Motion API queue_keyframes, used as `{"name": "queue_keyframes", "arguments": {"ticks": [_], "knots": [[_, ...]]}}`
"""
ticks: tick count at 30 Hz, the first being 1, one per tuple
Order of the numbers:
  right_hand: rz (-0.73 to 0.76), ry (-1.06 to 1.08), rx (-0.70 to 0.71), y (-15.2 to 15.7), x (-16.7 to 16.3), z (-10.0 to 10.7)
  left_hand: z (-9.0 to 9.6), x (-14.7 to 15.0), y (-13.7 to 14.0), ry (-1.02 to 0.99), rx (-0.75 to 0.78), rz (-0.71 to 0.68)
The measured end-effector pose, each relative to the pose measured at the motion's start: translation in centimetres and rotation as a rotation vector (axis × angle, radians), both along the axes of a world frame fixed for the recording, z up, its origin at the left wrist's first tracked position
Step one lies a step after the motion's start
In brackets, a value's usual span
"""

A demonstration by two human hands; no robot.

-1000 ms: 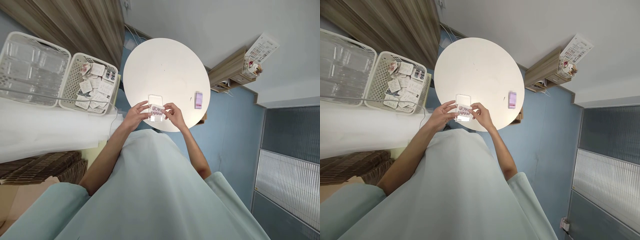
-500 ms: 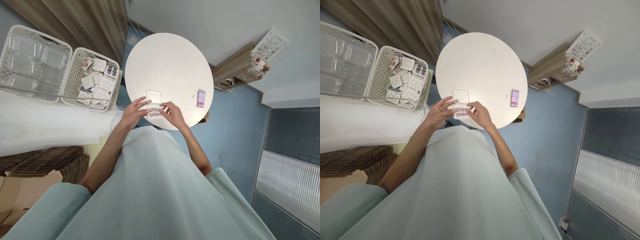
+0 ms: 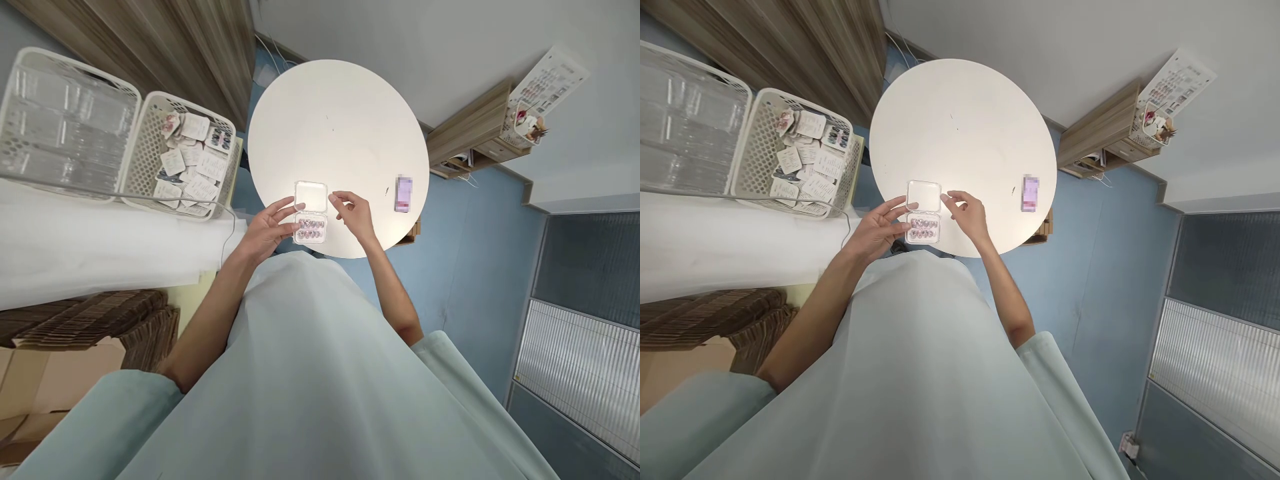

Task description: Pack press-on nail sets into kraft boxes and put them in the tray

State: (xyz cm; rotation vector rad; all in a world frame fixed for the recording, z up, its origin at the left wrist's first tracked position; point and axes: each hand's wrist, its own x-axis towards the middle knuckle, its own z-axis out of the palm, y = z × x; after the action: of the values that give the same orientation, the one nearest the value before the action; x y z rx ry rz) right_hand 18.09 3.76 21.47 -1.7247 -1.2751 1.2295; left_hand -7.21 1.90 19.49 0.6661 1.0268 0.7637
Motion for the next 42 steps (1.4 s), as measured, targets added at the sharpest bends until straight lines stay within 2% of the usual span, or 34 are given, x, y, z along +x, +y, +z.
{"name": "queue_keyframes", "arguments": {"ticks": [3, 7, 13, 17, 24, 27, 33, 42], "knots": [[0.037, 0.093, -0.073, 1.0, 0.1, -0.9, 0.0, 0.1, -0.3, -0.026, -0.022, -0.012], [0.044, 0.112, -0.054, 1.7, -0.3, -1.8, 0.1, 0.4, -0.7, -0.017, -0.045, -0.019], [0.100, 0.090, 0.021, 2.0, -0.4, -1.3, 0.0, 0.8, -1.2, 0.005, -0.088, 0.027], [0.118, 0.057, 0.043, 1.8, -0.2, -1.1, -0.2, 1.0, -1.3, 0.037, -0.065, 0.046], [0.063, 0.012, -0.028, 2.0, 0.9, -2.3, 0.4, 1.6, -0.9, 0.044, -0.039, -0.015], [0.083, 0.053, -0.025, 1.9, 1.2, -1.8, 0.8, 1.9, -1.0, 0.023, -0.062, -0.054], [0.072, 0.055, 0.041, 0.6, 1.2, 0.6, 1.2, 2.4, -1.2, 0.020, -0.088, -0.074], [0.141, 0.026, 0.126, -4.1, 1.8, 3.6, 0.4, 2.8, -0.7, 0.002, -0.027, -0.032]]}}
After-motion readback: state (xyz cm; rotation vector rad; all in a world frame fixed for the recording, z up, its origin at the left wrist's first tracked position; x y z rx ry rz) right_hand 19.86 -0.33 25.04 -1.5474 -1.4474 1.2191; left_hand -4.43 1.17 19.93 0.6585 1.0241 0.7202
